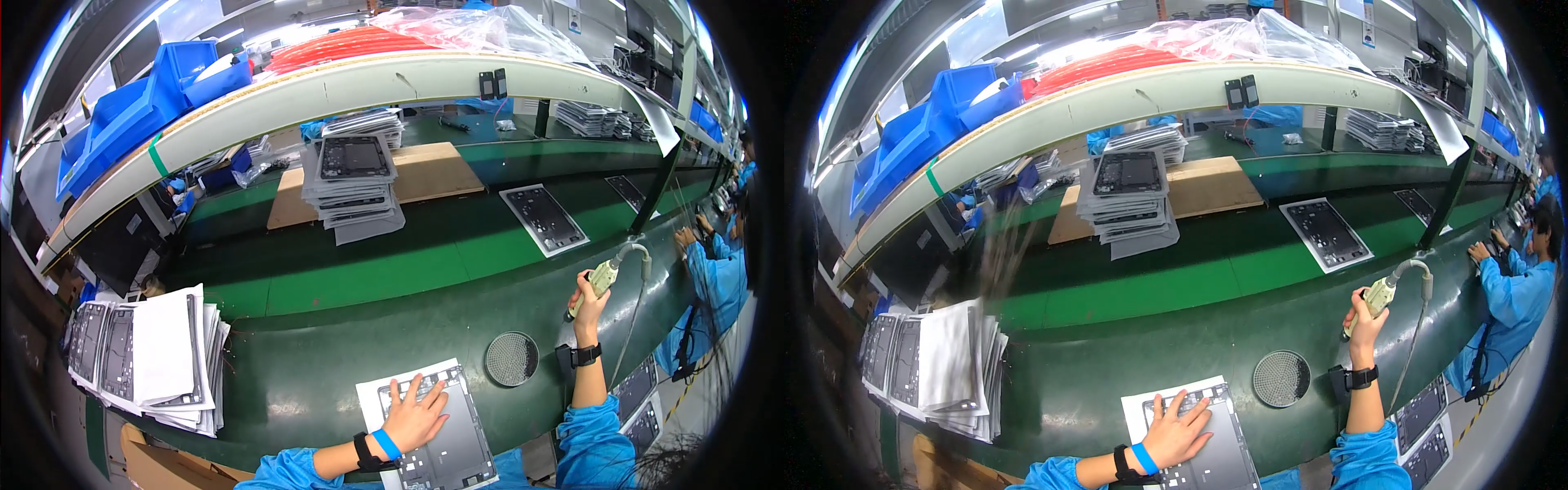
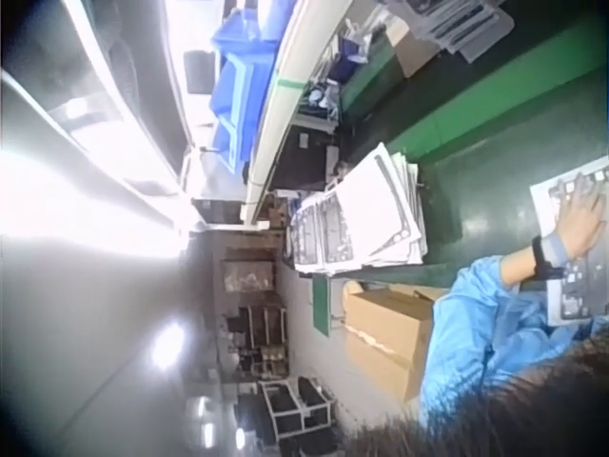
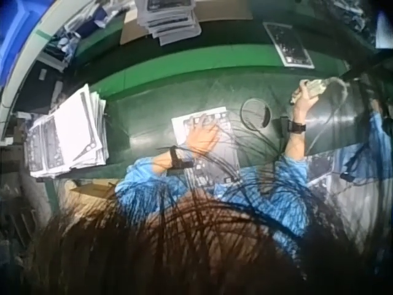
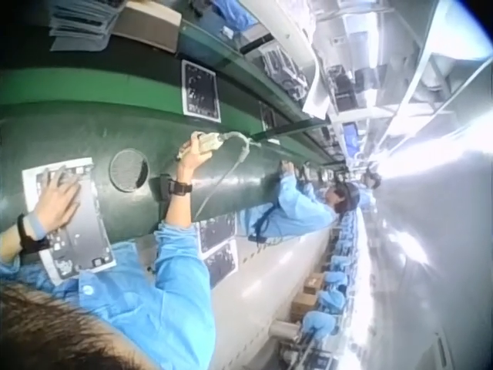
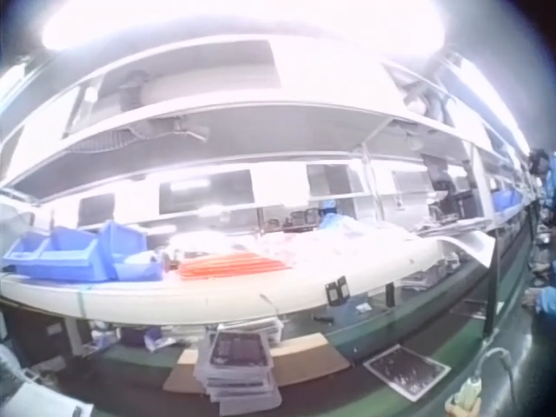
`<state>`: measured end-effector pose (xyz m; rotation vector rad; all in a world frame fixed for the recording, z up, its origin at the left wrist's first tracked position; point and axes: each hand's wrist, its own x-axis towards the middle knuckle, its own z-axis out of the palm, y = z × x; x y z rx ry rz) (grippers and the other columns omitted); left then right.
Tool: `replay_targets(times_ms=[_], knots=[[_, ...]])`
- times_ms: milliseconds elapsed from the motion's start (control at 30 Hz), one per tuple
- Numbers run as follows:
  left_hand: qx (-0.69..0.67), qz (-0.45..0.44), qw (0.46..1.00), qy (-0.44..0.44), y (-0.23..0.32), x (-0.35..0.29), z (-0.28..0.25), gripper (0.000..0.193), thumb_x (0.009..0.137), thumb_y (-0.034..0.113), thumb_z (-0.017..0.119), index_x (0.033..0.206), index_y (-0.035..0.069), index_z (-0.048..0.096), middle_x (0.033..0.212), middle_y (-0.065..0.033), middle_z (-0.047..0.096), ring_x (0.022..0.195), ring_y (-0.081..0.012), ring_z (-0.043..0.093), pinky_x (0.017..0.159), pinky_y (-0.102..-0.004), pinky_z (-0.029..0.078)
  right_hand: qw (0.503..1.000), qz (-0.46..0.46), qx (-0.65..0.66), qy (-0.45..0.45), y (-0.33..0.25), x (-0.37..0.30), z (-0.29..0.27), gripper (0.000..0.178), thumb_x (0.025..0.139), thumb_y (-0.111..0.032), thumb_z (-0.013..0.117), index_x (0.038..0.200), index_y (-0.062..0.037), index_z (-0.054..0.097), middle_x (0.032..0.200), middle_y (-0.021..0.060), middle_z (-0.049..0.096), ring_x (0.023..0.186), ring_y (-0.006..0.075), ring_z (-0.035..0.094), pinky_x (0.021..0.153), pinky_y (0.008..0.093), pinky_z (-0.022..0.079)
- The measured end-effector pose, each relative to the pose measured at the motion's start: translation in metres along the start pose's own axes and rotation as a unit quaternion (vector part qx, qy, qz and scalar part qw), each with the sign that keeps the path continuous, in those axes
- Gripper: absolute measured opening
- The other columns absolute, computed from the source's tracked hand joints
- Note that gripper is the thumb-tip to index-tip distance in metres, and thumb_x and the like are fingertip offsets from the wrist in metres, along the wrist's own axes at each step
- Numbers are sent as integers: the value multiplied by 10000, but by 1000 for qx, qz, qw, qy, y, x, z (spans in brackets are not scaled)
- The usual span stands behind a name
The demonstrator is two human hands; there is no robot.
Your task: Assembling electronic chassis components using a power screwdriver on a factory assembly line.
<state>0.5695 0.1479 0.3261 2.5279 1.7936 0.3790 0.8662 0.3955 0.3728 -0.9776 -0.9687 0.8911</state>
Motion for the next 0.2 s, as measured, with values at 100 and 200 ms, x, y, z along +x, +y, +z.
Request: replay_targets(times_ms=[100, 200], knots=[[1, -2, 1000, -9, 0, 0, -5, 400, 878, 358, 598, 1185, 104, 566, 1406, -75, 453, 1271, -438, 374, 908, -754, 305, 996, -87, 13, 20, -6, 4, 17, 116, 817, -69, 647, 904, -25, 583, 613, 11, 497, 396, 99, 439, 368, 227, 351], [4, -15, 999, -33, 2, -1, -2, 454, 858, 406, 617, 1214, 129, 564, 1416, -69, 447, 1310, -433, 344, 942, -752, 277, 993, -112, -21, -11, 13, -2, 10, 121, 814, -90, 642, 911, -50, 582, 574, 4, 474, 405, 89, 446, 372, 229, 360]])
